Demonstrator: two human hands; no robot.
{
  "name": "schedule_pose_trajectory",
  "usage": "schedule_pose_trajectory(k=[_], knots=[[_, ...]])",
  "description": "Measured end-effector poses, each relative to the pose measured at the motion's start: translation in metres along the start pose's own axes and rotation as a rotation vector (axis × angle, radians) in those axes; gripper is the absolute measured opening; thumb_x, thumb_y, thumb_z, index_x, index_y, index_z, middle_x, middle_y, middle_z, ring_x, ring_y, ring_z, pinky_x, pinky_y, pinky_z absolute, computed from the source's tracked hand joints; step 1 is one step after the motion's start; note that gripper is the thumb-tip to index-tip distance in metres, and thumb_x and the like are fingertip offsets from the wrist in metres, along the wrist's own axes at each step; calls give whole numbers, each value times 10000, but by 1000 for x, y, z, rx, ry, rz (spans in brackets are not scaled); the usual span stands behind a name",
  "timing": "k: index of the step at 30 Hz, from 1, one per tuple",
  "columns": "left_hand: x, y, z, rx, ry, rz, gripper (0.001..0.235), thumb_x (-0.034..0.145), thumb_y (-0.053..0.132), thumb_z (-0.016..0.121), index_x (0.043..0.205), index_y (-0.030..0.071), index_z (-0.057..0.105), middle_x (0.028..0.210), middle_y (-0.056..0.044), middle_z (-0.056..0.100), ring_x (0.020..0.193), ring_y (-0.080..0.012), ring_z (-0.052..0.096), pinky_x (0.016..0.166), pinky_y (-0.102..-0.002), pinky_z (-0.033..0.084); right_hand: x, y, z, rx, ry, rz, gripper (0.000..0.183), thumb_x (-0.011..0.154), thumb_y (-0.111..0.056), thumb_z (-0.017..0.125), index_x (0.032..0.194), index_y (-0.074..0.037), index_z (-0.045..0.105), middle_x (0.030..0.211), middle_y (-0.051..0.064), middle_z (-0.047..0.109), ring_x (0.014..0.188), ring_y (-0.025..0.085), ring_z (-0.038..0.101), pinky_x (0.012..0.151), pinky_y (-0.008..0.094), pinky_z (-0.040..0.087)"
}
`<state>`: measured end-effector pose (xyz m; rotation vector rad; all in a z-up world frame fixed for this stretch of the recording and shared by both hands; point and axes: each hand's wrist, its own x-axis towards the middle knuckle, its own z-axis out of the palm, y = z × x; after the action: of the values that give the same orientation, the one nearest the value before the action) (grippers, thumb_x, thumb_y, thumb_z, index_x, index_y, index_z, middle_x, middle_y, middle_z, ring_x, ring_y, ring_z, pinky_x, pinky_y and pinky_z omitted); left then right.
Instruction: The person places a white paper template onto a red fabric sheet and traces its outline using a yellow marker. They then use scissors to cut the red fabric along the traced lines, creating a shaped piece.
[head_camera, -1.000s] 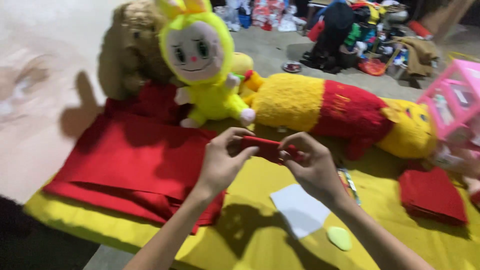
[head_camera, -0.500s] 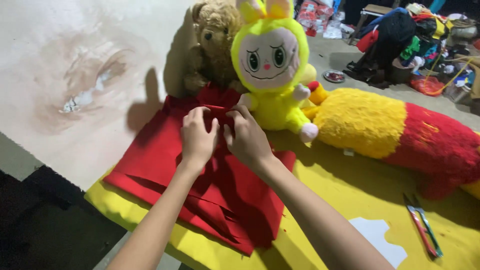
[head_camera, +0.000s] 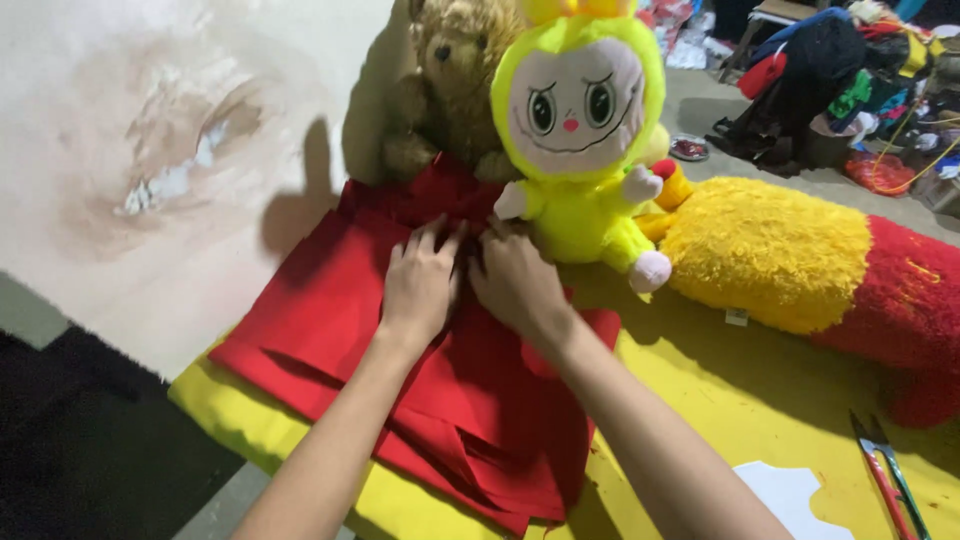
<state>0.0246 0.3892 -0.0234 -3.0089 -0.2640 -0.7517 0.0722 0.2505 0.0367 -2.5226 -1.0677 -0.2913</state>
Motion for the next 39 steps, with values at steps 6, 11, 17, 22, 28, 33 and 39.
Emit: schedule_pose_trajectory(k=[6,11,17,22,28,33,39], knots=[[5,-7,21,-73,-109,-64,600,959,204,548,1544,148,429,1609,-53,455,1453,-264,432,1135,-496,388,17,13,65,-274,52,-143,425,904,-219,545,1286,-43,608,1328,163,579,1208,330,580,959,444,477],[4,-11,29,-124,-57,-19,522,1029,332,488,1518,148,500,1651,-71,375,1461,-277,400,1168,-529,346,23,13,48,-90,-159,-65,478,1032,-230,403,1438,-7,520,1402,182,570,1319,319,556,1054,401,478],[5,-10,15,-129,-87,14,634,971,284,583,1567,140,421,1670,-163,280,1491,-346,364,1182,-551,348,-35,21,4,-239,196,-91,438,851,-259,664,1248,-80,618,1236,158,539,1157,345,578,953,481,468],[-29,30,-33,-206,196,131,368,919,329,653,1204,103,706,1406,-210,552,1329,-383,514,1024,-511,451,-70,44,-35,-152,206,184,509,788,-421,761,1114,-55,626,1106,163,568,1074,410,615,861,506,503],[-68,68,-64,-267,-289,38,767,838,704,621,1439,228,577,1572,-169,412,1458,-338,399,1167,-517,340,-76,69,-32,23,-3,447,328,741,-530,820,916,-254,797,892,132,742,979,407,719,831,477,592],[-75,72,-56,-254,-379,24,594,971,583,509,1502,315,516,1593,-106,414,1528,-309,305,1240,-571,202,-83,67,-21,-42,38,338,417,819,-498,743,925,-94,742,865,142,727,916,399,721,915,544,491],[-82,76,-60,-355,-47,41,395,1037,304,439,1339,218,680,1485,-126,540,1399,-305,490,1093,-533,434,-85,69,-12,155,304,228,288,888,-421,693,1013,-166,738,891,147,720,948,375,702,906,547,476]])
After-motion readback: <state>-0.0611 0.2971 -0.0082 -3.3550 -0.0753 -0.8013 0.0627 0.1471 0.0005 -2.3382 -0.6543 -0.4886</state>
